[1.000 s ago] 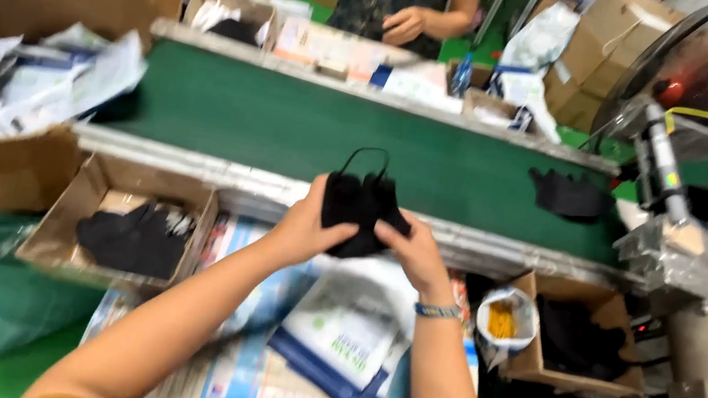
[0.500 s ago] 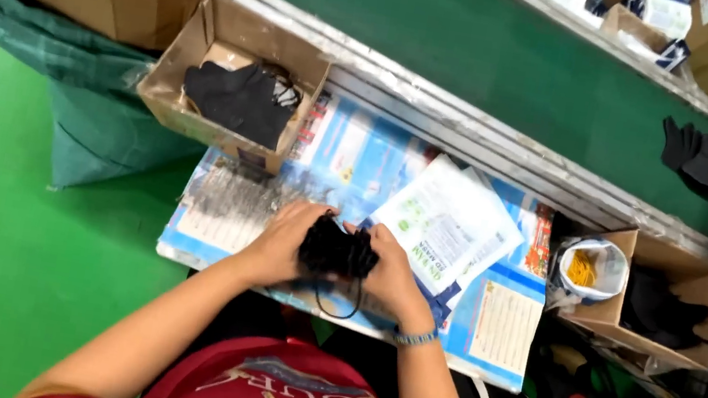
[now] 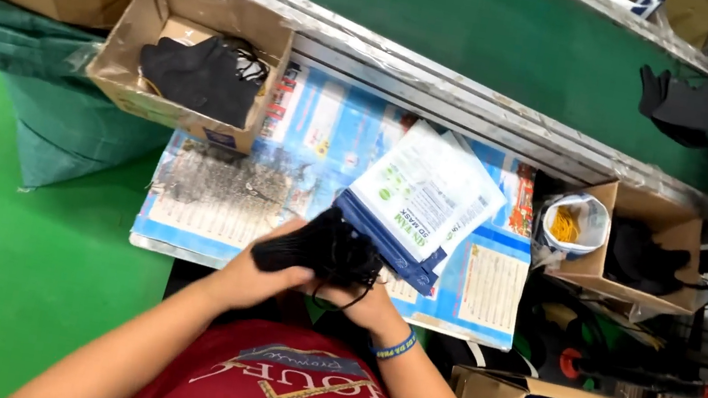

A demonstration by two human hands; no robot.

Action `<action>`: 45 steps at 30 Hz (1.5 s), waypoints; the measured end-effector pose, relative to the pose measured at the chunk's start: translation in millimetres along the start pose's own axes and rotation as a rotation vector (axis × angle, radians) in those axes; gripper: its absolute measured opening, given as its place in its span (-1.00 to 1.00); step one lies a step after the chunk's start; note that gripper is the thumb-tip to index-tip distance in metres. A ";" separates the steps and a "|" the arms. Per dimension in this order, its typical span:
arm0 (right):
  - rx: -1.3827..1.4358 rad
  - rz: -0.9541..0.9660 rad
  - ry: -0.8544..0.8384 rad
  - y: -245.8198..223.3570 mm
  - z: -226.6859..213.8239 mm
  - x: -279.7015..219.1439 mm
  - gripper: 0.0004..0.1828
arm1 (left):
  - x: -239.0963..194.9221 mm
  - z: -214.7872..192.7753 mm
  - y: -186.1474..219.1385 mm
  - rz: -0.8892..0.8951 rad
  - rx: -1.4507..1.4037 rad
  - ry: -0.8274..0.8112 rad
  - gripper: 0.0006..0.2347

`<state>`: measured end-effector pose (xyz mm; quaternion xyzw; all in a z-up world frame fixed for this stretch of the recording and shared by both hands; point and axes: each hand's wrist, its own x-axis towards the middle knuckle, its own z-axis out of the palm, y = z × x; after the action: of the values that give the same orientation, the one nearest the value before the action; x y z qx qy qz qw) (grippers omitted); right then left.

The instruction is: Packing individual 3D masks into plastic packaging and organizing them for shipment on a production line.

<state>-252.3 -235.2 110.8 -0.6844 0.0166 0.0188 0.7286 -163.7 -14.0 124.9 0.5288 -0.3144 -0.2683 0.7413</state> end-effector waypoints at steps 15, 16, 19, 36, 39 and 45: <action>-1.420 -0.450 0.210 -0.9 -53.5 9.6 -0.72 | 93.1 -10.7 4.4 -0.228 0.832 -0.706 -0.32; -1.444 -0.437 0.223 1.4 -52.8 11.5 -0.78 | 100.6 3.4 -5.7 -0.207 0.881 -0.783 -0.24; -1.494 -0.399 0.266 28.1 -63.3 20.1 -0.86 | 109.5 24.2 -59.6 -0.436 1.050 -0.778 -0.17; -1.608 -0.261 0.170 41.8 -73.0 40.2 -0.89 | 88.1 34.6 -52.7 -0.320 1.178 -0.843 -0.52; -1.603 -0.252 0.193 25.0 -70.5 49.4 -0.86 | 88.3 31.9 -64.4 -0.298 1.169 -0.824 -0.52; -1.620 -0.218 0.287 13.7 -54.8 50.1 -0.75 | 84.8 33.2 -65.2 -0.286 1.187 -0.805 -0.52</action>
<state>-202.9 -288.7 91.2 -0.9908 0.0243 -0.1331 -0.0013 -137.1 -115.7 86.3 0.7379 -0.5827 -0.3207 0.1147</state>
